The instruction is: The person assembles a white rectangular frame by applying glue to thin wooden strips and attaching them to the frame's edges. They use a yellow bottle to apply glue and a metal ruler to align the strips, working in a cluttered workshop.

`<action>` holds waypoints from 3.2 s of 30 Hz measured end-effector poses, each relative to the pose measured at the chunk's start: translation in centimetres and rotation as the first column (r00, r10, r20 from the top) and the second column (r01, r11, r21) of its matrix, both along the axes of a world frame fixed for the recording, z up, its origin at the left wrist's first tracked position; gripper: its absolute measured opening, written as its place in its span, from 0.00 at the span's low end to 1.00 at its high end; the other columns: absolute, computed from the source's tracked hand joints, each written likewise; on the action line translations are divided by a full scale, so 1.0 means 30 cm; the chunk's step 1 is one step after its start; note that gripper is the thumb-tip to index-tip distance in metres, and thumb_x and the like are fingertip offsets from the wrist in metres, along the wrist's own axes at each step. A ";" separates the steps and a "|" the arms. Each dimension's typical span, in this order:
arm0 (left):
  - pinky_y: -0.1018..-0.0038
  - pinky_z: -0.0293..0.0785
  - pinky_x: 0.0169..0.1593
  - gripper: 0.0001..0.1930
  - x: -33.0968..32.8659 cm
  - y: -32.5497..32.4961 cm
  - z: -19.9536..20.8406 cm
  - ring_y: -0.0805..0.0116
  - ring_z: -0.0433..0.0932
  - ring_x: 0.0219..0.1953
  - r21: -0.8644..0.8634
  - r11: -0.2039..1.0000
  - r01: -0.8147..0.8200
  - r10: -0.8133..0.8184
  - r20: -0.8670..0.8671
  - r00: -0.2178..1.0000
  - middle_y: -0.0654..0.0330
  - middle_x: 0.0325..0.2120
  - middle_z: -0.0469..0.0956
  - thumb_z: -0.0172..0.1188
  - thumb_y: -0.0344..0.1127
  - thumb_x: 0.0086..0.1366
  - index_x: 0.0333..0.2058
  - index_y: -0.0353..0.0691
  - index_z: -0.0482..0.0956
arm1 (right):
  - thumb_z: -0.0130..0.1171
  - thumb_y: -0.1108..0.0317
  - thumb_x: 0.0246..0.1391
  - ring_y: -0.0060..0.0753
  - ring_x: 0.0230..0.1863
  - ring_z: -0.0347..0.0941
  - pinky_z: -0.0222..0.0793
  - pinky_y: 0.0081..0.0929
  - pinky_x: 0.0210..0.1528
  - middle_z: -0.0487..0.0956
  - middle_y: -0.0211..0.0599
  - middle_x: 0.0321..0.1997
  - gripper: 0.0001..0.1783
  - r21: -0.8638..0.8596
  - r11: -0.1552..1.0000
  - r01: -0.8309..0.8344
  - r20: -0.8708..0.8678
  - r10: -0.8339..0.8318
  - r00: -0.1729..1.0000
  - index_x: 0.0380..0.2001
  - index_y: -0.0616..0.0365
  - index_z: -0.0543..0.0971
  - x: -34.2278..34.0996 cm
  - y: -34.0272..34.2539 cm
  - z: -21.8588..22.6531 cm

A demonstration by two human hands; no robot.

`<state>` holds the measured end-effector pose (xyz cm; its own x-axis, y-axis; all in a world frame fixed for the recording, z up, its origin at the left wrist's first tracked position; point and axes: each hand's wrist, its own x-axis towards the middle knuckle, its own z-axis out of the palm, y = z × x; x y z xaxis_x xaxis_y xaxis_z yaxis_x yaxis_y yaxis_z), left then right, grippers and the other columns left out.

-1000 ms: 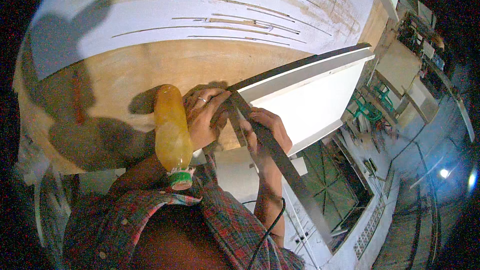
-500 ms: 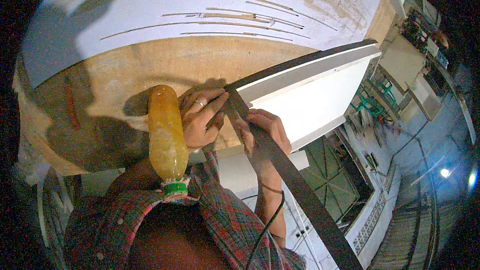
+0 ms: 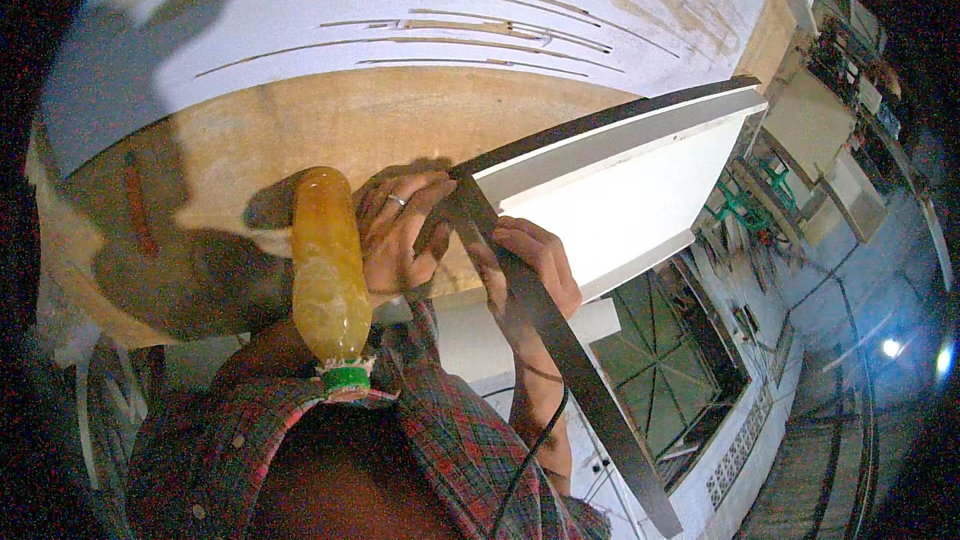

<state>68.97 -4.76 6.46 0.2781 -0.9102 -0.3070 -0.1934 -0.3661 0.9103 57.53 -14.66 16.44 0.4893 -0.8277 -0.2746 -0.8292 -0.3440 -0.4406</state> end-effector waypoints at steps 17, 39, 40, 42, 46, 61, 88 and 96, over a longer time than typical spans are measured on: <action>0.62 0.74 0.47 0.13 -0.017 -0.060 -0.057 0.55 0.78 0.41 -0.069 0.984 -0.167 0.172 0.077 0.982 0.57 0.37 0.81 0.65 0.24 0.52 0.38 0.40 0.81 | 0.59 0.63 0.60 0.47 0.43 0.78 0.75 0.44 0.48 0.77 0.53 0.40 0.15 0.018 0.989 0.148 0.313 -0.146 0.938 0.40 0.62 0.67 -0.076 -0.002 0.016; 0.63 0.72 0.54 0.30 -0.102 0.070 0.189 0.53 0.77 0.52 -0.222 0.960 -0.169 0.047 -0.471 0.881 0.45 0.49 0.77 0.66 0.38 0.59 0.57 0.32 0.70 | 0.52 0.76 0.53 0.50 0.30 0.73 0.70 0.39 0.33 0.74 0.45 0.31 0.09 0.127 0.930 0.345 0.128 -0.360 0.924 0.40 0.61 0.71 -0.240 0.268 0.014; 0.63 0.72 0.55 0.35 -0.107 0.067 0.239 0.55 0.77 0.52 -0.249 0.955 -0.159 0.027 -0.462 0.886 0.44 0.49 0.76 0.68 0.41 0.57 0.59 0.30 0.67 | 0.52 0.75 0.54 0.45 0.31 0.73 0.70 0.35 0.34 0.74 0.44 0.32 0.09 0.088 0.944 0.319 0.072 -0.325 0.943 0.40 0.62 0.71 -0.201 0.281 0.049; 0.66 0.74 0.50 0.30 -0.104 0.043 0.309 0.60 0.79 0.46 -0.273 0.954 -0.123 -0.003 -0.417 0.909 0.48 0.42 0.80 0.66 0.40 0.60 0.56 0.29 0.70 | 0.55 0.71 0.55 0.48 0.38 0.75 0.71 0.33 0.37 0.75 0.48 0.42 0.16 0.009 0.991 0.135 -0.079 -0.134 0.988 0.47 0.62 0.70 -0.189 0.311 0.060; 0.72 0.76 0.44 0.22 -0.069 0.041 0.352 0.67 0.81 0.38 -0.240 0.951 -0.195 0.071 -0.442 0.894 0.53 0.35 0.82 0.64 0.34 0.62 0.51 0.28 0.74 | 0.65 0.63 0.52 0.50 0.52 0.73 0.70 0.36 0.51 0.73 0.50 0.53 0.35 0.262 0.960 0.095 0.356 -0.188 0.916 0.60 0.64 0.64 -0.172 0.330 0.139; 0.73 0.75 0.49 0.20 -0.001 0.490 0.487 0.72 0.80 0.43 -0.294 0.930 -0.220 0.211 -0.061 0.976 0.56 0.41 0.81 0.61 0.26 0.62 0.53 0.31 0.76 | 0.63 0.72 0.48 0.53 0.43 0.70 0.69 0.44 0.42 0.72 0.48 0.39 0.20 -0.245 0.968 0.059 0.037 -0.052 0.998 0.45 0.60 0.72 -0.633 0.358 -0.181; 0.72 0.71 0.54 0.18 -0.555 0.813 0.033 0.65 0.77 0.51 -0.458 0.671 -0.583 0.539 -0.238 0.808 0.49 0.50 0.77 0.55 0.31 0.70 0.54 0.27 0.69 | 0.67 0.75 0.45 0.49 0.36 0.74 0.72 0.37 0.36 0.76 0.46 0.36 0.17 -0.359 0.911 -0.201 0.164 0.274 0.948 0.40 0.59 0.75 -1.179 0.605 -0.086; 0.68 0.72 0.53 0.17 -0.647 0.669 -0.015 0.60 0.78 0.49 -0.476 0.739 -0.477 0.601 0.144 0.786 0.50 0.45 0.78 0.57 0.30 0.67 0.53 0.30 0.74 | 0.66 0.77 0.42 0.48 0.38 0.73 0.71 0.39 0.37 0.76 0.44 0.37 0.20 -0.338 0.878 -0.338 0.248 0.430 0.868 0.42 0.57 0.76 -1.386 0.700 -0.154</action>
